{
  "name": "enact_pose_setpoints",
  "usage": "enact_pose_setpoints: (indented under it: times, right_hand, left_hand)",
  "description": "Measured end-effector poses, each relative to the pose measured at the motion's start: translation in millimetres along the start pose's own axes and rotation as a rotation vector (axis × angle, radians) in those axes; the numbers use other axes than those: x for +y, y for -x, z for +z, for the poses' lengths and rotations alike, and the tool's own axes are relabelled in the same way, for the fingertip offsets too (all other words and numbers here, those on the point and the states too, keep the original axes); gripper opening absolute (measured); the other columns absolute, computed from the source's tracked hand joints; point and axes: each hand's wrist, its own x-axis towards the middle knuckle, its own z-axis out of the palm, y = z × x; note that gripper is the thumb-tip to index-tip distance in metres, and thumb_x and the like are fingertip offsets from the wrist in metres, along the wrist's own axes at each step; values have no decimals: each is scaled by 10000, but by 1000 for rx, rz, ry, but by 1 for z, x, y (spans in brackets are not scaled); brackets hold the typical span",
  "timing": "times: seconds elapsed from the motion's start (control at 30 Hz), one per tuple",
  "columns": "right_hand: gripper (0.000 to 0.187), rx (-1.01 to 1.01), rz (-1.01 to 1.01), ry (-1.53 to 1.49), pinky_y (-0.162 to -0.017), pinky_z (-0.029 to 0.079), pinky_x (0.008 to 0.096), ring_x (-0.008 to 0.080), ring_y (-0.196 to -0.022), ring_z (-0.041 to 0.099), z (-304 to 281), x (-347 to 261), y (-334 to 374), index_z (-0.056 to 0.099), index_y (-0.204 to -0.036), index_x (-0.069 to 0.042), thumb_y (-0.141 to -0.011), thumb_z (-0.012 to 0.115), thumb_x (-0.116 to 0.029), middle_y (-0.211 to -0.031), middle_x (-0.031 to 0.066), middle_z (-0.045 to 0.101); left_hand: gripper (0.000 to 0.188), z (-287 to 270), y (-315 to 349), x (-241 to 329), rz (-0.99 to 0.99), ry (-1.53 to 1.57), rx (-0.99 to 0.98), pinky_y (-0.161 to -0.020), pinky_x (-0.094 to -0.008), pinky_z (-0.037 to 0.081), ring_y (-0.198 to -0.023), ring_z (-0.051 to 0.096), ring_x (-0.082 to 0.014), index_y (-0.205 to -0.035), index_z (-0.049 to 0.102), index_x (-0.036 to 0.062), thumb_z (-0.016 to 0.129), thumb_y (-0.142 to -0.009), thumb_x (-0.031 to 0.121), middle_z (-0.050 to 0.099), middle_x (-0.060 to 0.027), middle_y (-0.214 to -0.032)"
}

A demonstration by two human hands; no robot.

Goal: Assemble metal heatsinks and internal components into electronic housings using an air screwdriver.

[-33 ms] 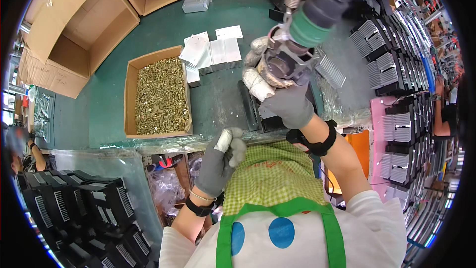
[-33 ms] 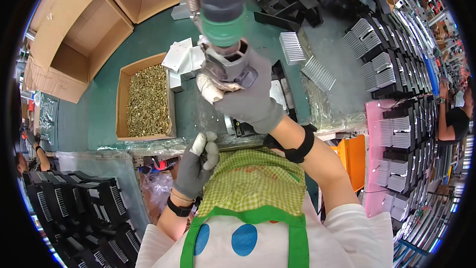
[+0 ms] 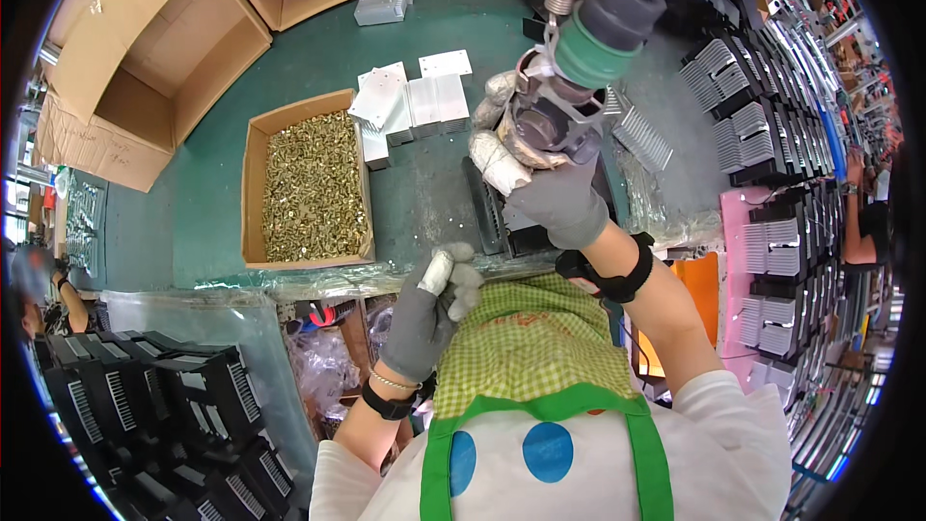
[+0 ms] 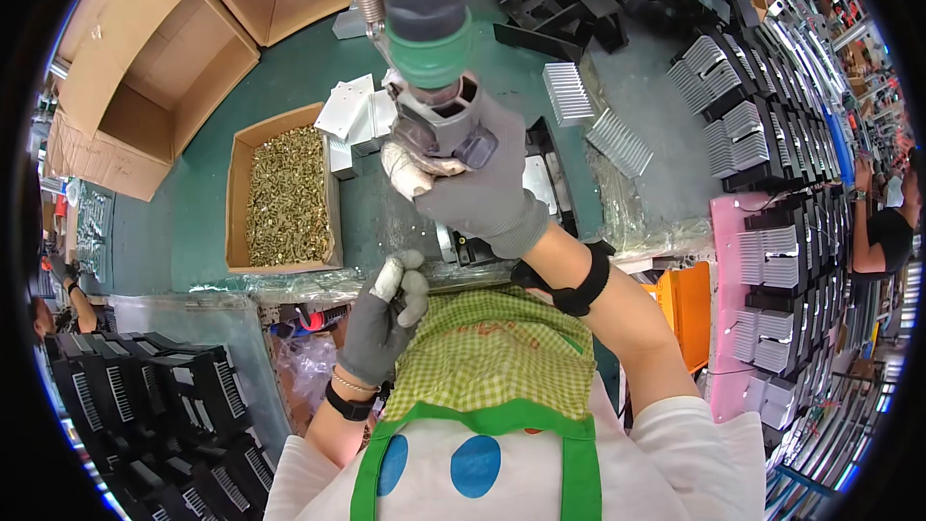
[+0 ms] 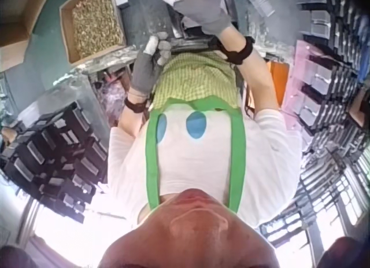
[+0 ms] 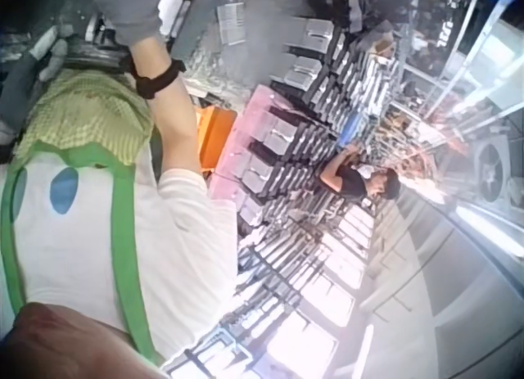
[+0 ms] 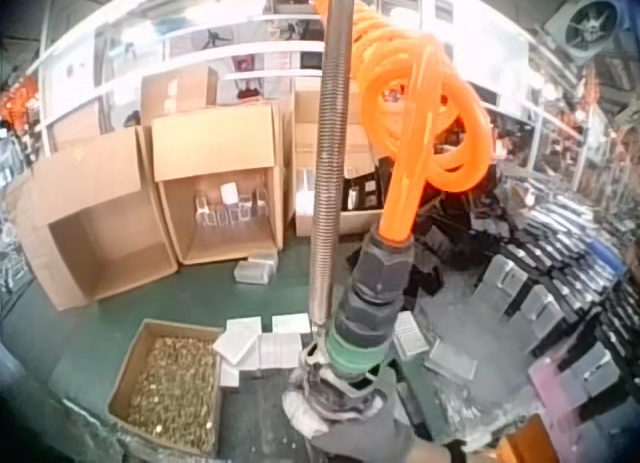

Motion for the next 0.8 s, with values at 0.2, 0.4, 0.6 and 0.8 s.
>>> enact_pose_setpoints:
  times: [0.2,0.4,0.6,0.8]
  right_hand:
    - [299,-154,-480,120,-648,576,303,190,-908,624,4,7,-2,513,-1129,27,-838,573,58,-1025,158,603]
    - [378,-141,-222,-7,-610,533,283,180,-828,581,20,-41,43,463,-1183,35,-860,602,-104,-1078,177,578]
    - [408,-279,207,281,-732,516,280,168,-947,566,14,-52,78,447,-1226,41,-890,586,-143,-1146,158,555]
    - [444,-256,405,624,-853,497,283,158,-1069,544,0,-37,75,428,-1275,43,-914,573,-170,-1212,138,532]
  left_hand:
    - [294,8,-2,3,15,25,-60,-540,-184,338,-590,424,-63,-1106,502,28,418,-1000,289,554,-2,-788]
    - [311,6,-8,-2,-34,142,-215,-470,-182,306,-543,410,-63,-1036,527,26,435,-994,320,531,-12,-703]
    - [337,13,-8,-7,-77,210,-184,-455,-199,311,-483,383,-74,-966,546,34,452,-984,357,479,-5,-611]
    - [371,21,-7,-10,-29,218,-168,-451,-210,308,-441,355,-84,-935,561,32,452,-978,384,447,-8,-561]
